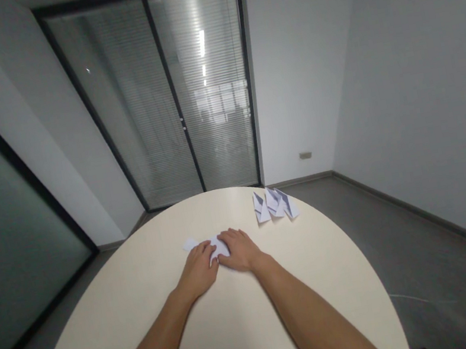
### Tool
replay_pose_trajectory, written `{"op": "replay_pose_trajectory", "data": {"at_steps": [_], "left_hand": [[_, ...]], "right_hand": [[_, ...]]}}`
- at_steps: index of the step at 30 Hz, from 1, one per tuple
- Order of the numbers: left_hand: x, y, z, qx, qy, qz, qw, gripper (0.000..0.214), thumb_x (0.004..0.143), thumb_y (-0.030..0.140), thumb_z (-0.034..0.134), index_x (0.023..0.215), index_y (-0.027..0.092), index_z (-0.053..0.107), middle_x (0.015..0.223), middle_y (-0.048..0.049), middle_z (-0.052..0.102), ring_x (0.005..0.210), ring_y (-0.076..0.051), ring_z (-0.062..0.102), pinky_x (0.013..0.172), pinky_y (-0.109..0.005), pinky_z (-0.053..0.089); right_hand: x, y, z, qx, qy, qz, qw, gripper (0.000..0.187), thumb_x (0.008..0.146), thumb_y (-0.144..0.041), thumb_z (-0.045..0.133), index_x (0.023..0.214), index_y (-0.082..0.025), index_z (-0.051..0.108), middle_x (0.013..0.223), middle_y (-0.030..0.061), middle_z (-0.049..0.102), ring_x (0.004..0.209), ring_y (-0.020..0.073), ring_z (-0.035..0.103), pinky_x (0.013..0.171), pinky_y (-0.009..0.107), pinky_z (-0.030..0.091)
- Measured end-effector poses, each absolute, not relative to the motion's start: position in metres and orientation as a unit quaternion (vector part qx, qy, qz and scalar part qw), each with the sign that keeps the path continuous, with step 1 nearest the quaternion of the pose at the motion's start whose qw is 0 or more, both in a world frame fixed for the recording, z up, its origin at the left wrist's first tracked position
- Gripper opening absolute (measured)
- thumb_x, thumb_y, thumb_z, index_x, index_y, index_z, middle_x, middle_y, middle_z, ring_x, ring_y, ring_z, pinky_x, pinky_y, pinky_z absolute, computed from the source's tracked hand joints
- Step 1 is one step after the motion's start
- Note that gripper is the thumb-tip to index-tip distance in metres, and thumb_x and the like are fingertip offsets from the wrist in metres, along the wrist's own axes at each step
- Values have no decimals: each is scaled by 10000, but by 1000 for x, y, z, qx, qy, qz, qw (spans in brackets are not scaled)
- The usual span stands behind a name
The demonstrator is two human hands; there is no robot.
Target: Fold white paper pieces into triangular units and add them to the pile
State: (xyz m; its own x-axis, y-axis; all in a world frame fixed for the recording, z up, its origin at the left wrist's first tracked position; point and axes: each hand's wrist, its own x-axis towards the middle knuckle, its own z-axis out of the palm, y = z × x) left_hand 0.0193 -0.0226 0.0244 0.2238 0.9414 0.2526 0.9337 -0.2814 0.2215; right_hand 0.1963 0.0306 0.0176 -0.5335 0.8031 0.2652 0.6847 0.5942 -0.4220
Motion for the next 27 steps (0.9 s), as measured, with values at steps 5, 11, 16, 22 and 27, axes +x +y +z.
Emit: {"op": "replay_pose_trajectory", "data": {"at_steps": [5,11,16,22,27], "left_hand": [[19,-21,21,781,601,170,24,402,969,259,447,1318,147,611,1476,-134,553,1379,-257,479,1187,-435,326],[18,-21,20,784,595,173,31,417,975,252,434,1343,147,601,1495,-137,534,1401,-249,459,1200,-446,316],[17,-21,21,785,590,188,21,415,965,217,434,1329,159,625,1446,-138,557,1370,-246,468,1182,-427,341],[25,-28,30,784,599,156,-36,392,989,233,396,1258,143,666,1278,-140,629,1182,-263,561,1049,-394,439],[28,-33,39,770,622,132,-50,389,1008,332,403,1204,144,682,1223,-143,666,1137,-272,597,1039,-406,427]], "right_hand": [[196,32,18,-420,-867,125,236,595,826,-400,680,1357,-154,571,1336,146,635,1269,305,538,1117,459,348],[196,32,15,-442,-860,148,206,756,857,-469,637,1515,-154,438,1560,157,457,1481,389,313,1193,548,240],[195,31,18,-446,-857,150,207,741,840,-466,648,1487,-147,476,1526,155,500,1468,391,342,1196,537,246],[195,31,21,-433,-866,122,218,673,846,-457,642,1416,-112,548,1435,173,584,1399,364,441,1180,489,297],[197,32,26,-417,-872,97,236,545,832,-379,655,1311,-118,647,1311,149,677,1338,321,513,1182,437,318]]}}
